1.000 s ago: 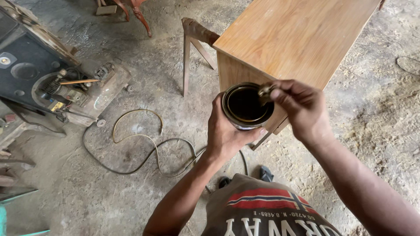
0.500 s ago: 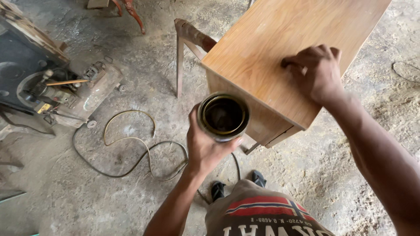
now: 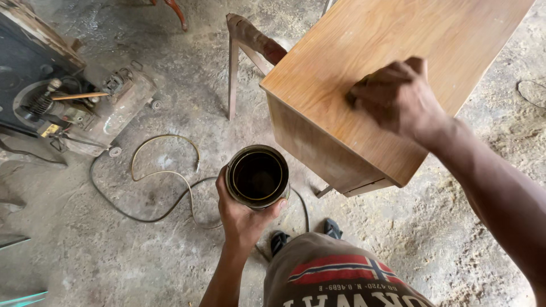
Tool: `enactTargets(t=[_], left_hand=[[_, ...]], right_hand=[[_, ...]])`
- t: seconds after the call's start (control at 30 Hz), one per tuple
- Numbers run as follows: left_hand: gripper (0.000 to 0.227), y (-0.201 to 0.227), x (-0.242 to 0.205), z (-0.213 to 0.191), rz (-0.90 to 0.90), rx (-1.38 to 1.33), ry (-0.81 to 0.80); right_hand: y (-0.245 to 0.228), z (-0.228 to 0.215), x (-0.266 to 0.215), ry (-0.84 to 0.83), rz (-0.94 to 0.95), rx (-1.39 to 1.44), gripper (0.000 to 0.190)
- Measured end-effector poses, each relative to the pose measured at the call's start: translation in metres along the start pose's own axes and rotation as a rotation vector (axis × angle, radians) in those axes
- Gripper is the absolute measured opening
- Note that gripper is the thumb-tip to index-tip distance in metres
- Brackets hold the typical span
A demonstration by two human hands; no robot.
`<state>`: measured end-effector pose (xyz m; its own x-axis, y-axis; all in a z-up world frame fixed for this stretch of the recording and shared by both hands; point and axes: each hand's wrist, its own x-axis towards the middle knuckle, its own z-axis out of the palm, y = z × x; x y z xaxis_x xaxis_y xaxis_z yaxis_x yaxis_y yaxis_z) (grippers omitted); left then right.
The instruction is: The person sits on the floor and prepares a cloth by dipping it into a can of wood stain. They then stand and apply the stain to the top surface of a wooden cabinet using the cloth, spreading it evenly across the surface.
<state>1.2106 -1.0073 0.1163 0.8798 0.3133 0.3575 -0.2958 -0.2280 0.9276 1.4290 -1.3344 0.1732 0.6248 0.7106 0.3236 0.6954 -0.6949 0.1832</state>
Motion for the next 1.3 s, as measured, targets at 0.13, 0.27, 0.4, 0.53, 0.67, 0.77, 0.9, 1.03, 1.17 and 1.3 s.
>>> enactTargets(t=[0.13, 0.27, 0.4, 0.53, 0.67, 0.77, 0.9, 1.03, 1.17, 1.3], left_hand=[[0.109, -0.007, -0.004, -0.006, -0.097, -0.153, 0.016], [0.111, -0.010, -0.010, -0.014, -0.039, 0.022, 0.020], [0.111, -0.012, -0.010, -0.016, 0.022, 0.174, 0.020], [0.110, -0.013, -0.015, -0.022, -0.023, 0.073, -0.013], [0.108, -0.013, -0.021, -0.029, -0.001, 0.072, -0.026], [0.108, -0.016, -0.022, -0.033, -0.003, 0.105, -0.028], [0.107, -0.022, -0.024, -0.039, 0.026, 0.020, -0.043], [0.109, -0.029, -0.027, -0.048, -0.003, 0.105, -0.007], [0.109, -0.034, -0.028, -0.056, 0.050, 0.124, -0.019], [0.109, -0.033, -0.030, -0.064, 0.063, 0.117, -0.009]], right_hand=[[0.016, -0.024, -0.040, 0.097, -0.020, 0.067, 0.008], [0.051, -0.016, -0.018, -0.039, 0.233, -0.079, 0.008], [-0.002, -0.006, 0.002, -0.016, 0.101, -0.117, 0.020], [-0.020, -0.053, -0.022, 0.074, 0.021, 0.141, 0.014], [-0.013, -0.062, -0.025, 0.059, 0.109, 0.030, 0.011], [-0.043, -0.037, -0.016, 0.135, -0.064, 0.238, 0.007], [-0.092, -0.054, -0.032, 0.145, 0.023, 0.157, 0.010], [-0.121, -0.080, -0.058, 0.093, 0.175, 0.078, 0.010], [-0.136, -0.049, -0.041, 0.216, 0.120, -0.228, 0.012], [-0.145, -0.007, 0.024, 0.295, 0.039, -0.381, 0.023]])
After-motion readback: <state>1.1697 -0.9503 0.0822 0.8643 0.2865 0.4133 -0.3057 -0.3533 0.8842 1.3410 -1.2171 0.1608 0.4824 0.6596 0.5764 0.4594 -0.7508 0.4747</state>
